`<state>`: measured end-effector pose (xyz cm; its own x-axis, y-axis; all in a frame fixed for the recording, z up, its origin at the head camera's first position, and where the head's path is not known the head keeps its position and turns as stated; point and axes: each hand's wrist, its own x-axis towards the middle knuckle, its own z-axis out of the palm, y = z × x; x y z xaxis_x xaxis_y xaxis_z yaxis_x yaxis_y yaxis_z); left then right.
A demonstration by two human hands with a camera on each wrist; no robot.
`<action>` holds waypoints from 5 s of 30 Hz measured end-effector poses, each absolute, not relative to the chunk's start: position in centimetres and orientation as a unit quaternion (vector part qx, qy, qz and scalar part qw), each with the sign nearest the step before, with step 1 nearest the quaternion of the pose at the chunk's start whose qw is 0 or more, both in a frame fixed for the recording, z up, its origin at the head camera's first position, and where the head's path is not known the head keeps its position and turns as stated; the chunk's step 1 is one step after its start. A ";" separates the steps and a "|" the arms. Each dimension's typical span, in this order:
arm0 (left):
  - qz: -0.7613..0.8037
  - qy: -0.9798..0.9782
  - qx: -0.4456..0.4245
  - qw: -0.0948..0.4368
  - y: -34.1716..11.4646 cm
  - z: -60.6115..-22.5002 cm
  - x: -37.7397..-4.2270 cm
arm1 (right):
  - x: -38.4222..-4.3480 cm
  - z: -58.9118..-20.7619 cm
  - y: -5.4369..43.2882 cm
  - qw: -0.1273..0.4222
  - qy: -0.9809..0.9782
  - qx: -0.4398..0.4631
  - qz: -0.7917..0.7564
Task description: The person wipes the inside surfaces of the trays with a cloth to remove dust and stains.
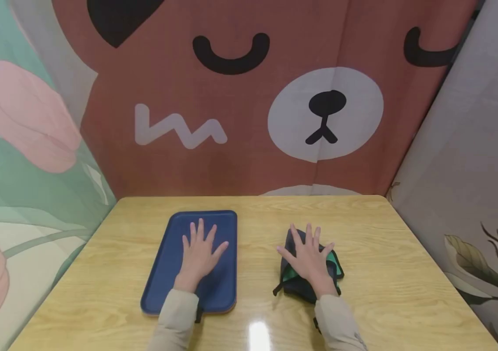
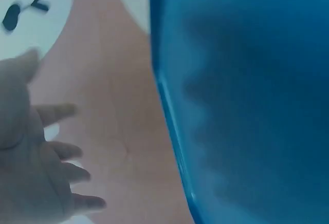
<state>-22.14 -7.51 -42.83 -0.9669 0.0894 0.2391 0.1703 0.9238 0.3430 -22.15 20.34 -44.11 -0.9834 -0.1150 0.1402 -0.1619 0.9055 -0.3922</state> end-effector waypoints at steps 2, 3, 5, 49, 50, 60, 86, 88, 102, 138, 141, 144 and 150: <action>-0.210 -0.970 -0.040 0.114 -8.6 -42.6 -21.7 | -22.2 -44.1 20.5 0.062 -0.972 0.073 0.215; -0.221 -0.968 -0.026 0.118 -9.2 -42.4 -21.4 | -22.3 -44.0 20.6 0.066 -0.971 0.074 0.218; -0.235 -0.964 0.004 0.122 -10.8 -42.1 -20.9 | -22.4 -43.9 20.8 0.074 -0.969 0.073 0.222; -0.333 -0.913 0.231 -0.051 -20.7 -44.9 -17.1 | -25.5 -44.9 22.0 0.021 -0.980 0.035 0.197; -0.333 -0.913 0.230 -0.050 -20.7 -44.9 -17.1 | -25.5 -44.9 21.9 0.020 -0.980 0.035 0.196; -0.307 -0.926 0.216 -0.030 -20.3 -44.9 -17.1 | -25.8 -45.7 21.5 -0.036 -0.979 0.029 0.201; -0.270 -0.935 0.228 0.013 -19.9 -43.7 -17.1 | -25.5 -44.6 22.3 -0.065 -0.950 0.008 0.305; -0.286 -0.933 0.217 0.018 -20.1 -43.8 -17.0 | -25.4 -44.6 22.6 -0.052 -0.942 0.002 0.332; -0.503 -0.849 0.156 -0.042 -21.8 -45.6 -17.8 | -24.4 -43.8 23.8 -0.065 -0.920 -0.002 0.387; -0.639 -0.753 0.154 0.008 -18.8 -45.9 -16.2 | -22.8 -43.8 23.4 -0.045 -0.904 -0.009 0.424; -0.648 -0.748 0.141 0.020 -17.7 -45.7 -16.1 | -22.7 -43.6 23.3 -0.048 -0.904 -0.010 0.425; -0.646 -0.750 0.140 0.035 -16.6 -45.5 -16.0 | -22.7 -43.3 23.3 -0.048 -0.902 -0.010 0.429; -0.592 -0.790 0.131 0.086 -14.3 -44.7 -16.0 | -22.3 -42.2 23.2 -0.039 -0.903 -0.012 0.427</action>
